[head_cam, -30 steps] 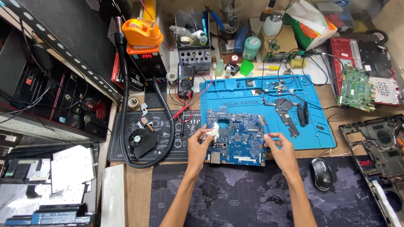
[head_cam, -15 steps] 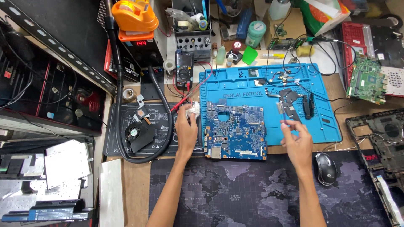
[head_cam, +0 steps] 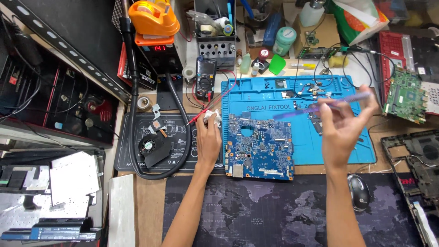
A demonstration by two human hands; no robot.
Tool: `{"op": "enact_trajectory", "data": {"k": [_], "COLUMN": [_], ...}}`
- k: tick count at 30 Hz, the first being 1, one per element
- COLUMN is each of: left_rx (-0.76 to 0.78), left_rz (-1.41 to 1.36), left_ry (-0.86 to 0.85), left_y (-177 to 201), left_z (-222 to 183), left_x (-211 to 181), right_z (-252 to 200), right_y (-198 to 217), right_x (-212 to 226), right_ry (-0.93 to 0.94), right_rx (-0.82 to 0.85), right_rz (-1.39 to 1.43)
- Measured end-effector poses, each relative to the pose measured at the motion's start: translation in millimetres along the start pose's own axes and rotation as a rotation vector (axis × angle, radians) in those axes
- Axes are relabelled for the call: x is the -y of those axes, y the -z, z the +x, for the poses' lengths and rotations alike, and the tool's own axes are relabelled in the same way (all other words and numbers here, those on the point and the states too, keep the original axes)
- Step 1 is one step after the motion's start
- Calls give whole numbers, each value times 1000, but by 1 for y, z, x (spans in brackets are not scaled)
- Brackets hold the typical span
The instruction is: Repairing a laptop motherboard by applying heat and cleaning components
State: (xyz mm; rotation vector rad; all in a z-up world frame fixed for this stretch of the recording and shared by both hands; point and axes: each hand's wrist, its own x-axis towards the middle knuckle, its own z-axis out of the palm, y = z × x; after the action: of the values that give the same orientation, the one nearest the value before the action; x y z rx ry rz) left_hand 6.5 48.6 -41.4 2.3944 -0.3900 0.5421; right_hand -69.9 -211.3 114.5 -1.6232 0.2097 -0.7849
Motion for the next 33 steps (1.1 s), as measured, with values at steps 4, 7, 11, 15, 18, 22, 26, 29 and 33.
{"op": "enact_trajectory", "data": {"k": [4,7,11,15,18,22,26,29,33], "left_rx": [-28,-37,-33,-42,-66,-66,-86,-107,-101], "left_rz": [9,-17,-8,-9,-9,-9,39,21,43], "left_ry": [-1,5,16,3,-9,-9,22,23,19], "left_y": [0,-1,-3,-3,-1,-2,2,14,13], "left_z": [2,2,2,3,4,8,7,15,16], "left_x": [0,3,5,6,5,7,5,-4,-4], "right_z": [13,24,43,64,73,69,30,2,-15], "right_y": [-46,-79,-121,-161,-181,-188,-177,-177,-188], "right_x": [15,20,22,14,8,-15,-53,-67,-75], "right_ry": [107,206,352,530,516,546,397,243,339], "right_rx": [28,122,144,181,214,166,301,514,741], "right_rz": [57,154,159,119,74,40,-142,-277,-466]}}
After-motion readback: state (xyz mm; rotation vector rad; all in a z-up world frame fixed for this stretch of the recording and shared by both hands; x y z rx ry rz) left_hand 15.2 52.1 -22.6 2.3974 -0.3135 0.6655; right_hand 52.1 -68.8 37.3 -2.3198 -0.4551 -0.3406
